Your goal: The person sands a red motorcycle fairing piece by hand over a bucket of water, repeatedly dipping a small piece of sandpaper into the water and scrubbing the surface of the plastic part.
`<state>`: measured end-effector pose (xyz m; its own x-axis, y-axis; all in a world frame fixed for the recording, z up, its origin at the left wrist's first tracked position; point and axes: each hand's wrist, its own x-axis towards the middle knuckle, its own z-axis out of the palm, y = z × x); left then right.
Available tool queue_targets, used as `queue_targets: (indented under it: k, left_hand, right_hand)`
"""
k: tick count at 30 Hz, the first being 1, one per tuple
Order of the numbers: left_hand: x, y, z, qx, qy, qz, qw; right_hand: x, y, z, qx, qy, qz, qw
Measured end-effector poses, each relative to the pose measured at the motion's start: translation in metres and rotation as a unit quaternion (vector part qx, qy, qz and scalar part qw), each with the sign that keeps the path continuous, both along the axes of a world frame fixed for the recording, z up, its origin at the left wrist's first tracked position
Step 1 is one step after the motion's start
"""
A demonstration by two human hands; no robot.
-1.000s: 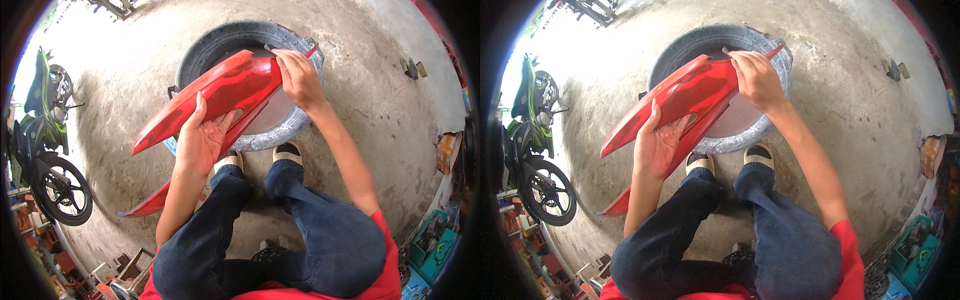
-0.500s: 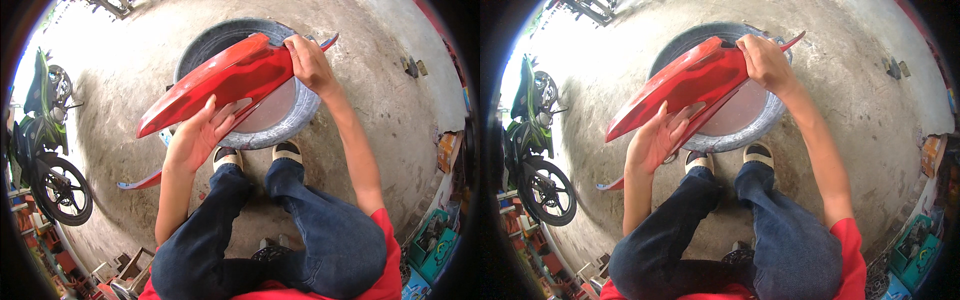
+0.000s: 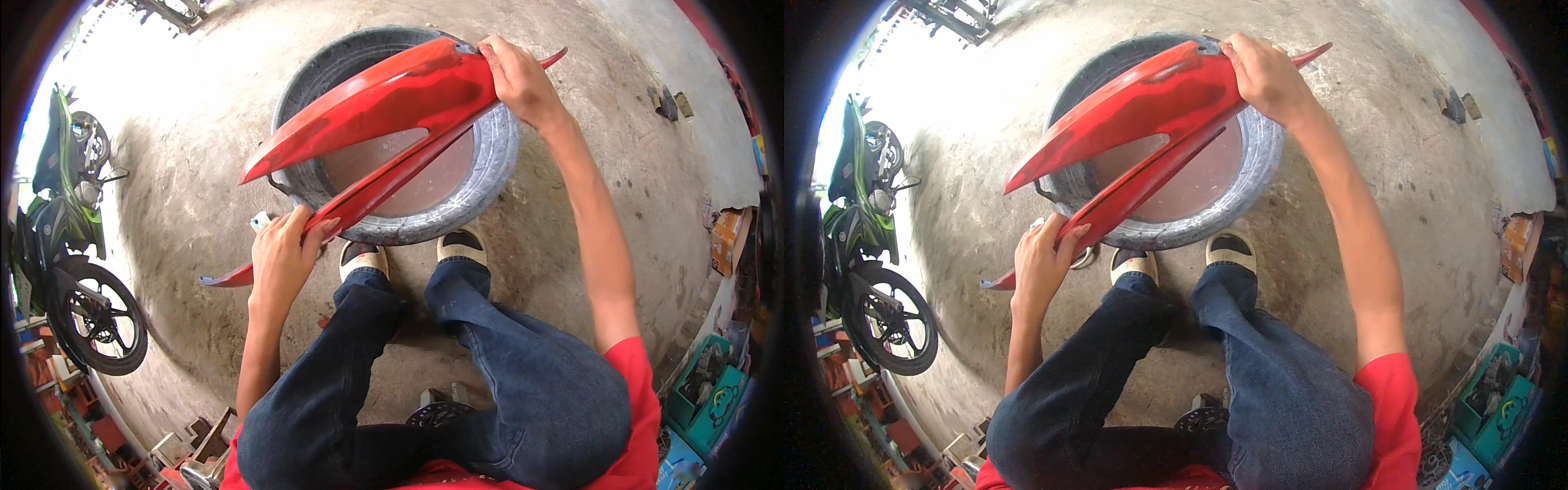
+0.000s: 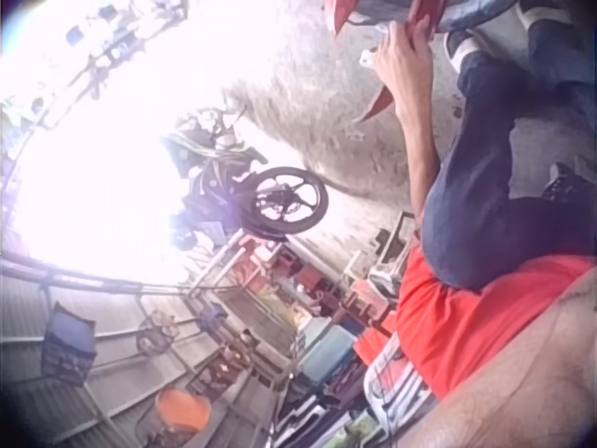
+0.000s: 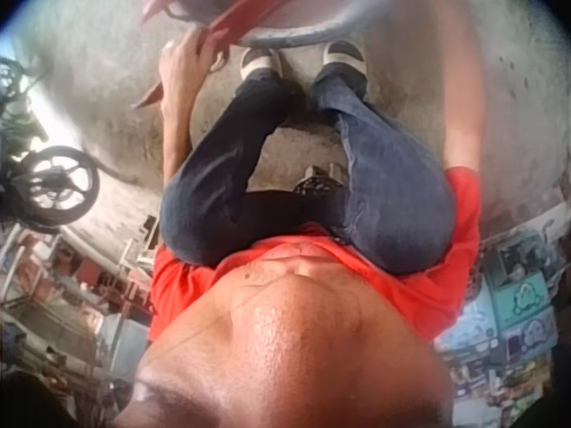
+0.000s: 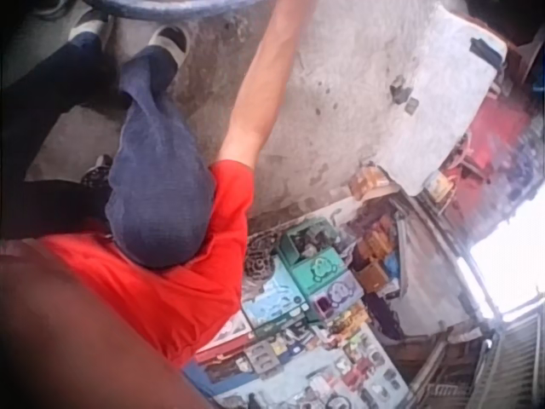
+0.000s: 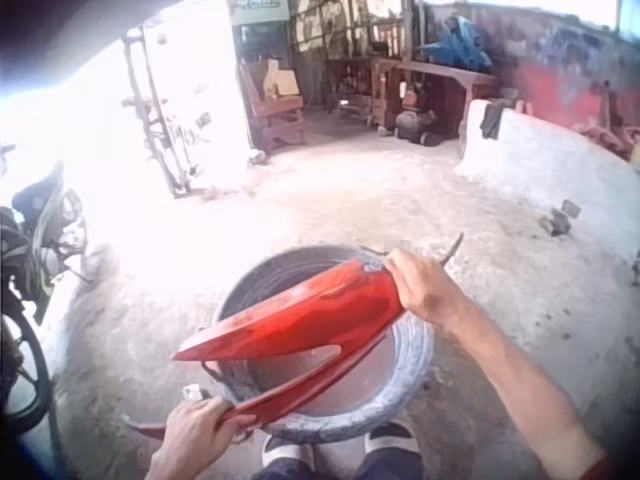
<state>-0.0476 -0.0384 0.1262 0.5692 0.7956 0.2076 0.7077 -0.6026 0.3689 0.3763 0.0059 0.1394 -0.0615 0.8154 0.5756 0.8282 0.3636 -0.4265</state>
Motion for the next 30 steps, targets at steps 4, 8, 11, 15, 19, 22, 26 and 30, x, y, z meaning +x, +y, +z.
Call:
queue_targets:
  k: [4, 8, 11, 15, 19, 22, 26, 30]
  left_hand:
    - [0.024, 0.004, 0.014, -0.062, -0.01, 0.051, 0.997]
    - [0.043, 0.029, 0.02, -0.11, -0.032, 0.056, 0.992]
    - [0.061, 0.044, 0.019, -0.163, -0.062, 0.065, 0.983]
    - [0.065, 0.065, -0.011, -0.185, -0.088, 0.063, 0.977]
    - [0.073, 0.072, -0.038, -0.228, -0.117, 0.062, 0.965]
    - [0.086, 0.076, -0.047, -0.258, -0.135, 0.057, 0.955]
    - [0.087, 0.075, -0.061, -0.218, -0.167, 0.059, 0.96]
    - [0.101, 0.086, -0.072, -0.226, -0.204, 0.049, 0.951]
  right_hand:
    - [0.01, 0.008, 0.008, 0.044, 0.062, -0.082, 0.994]
    - [-0.025, 0.004, -0.005, 0.204, -0.012, -0.064, 0.977]
    - [-0.089, -0.02, -0.037, 0.121, -0.091, -0.057, 0.987]
    - [-0.14, -0.053, -0.067, 0.045, -0.077, 0.058, 0.994]
    - [-0.088, -0.024, -0.08, 0.031, -0.028, -0.021, 0.999]
    - [-0.083, -0.029, -0.088, 0.028, -0.078, -0.034, 0.996]
    - [-0.13, -0.057, -0.091, 0.0, -0.128, 0.159, 0.979]
    - [-0.097, -0.019, -0.087, 0.034, -0.029, 0.003, 0.999]
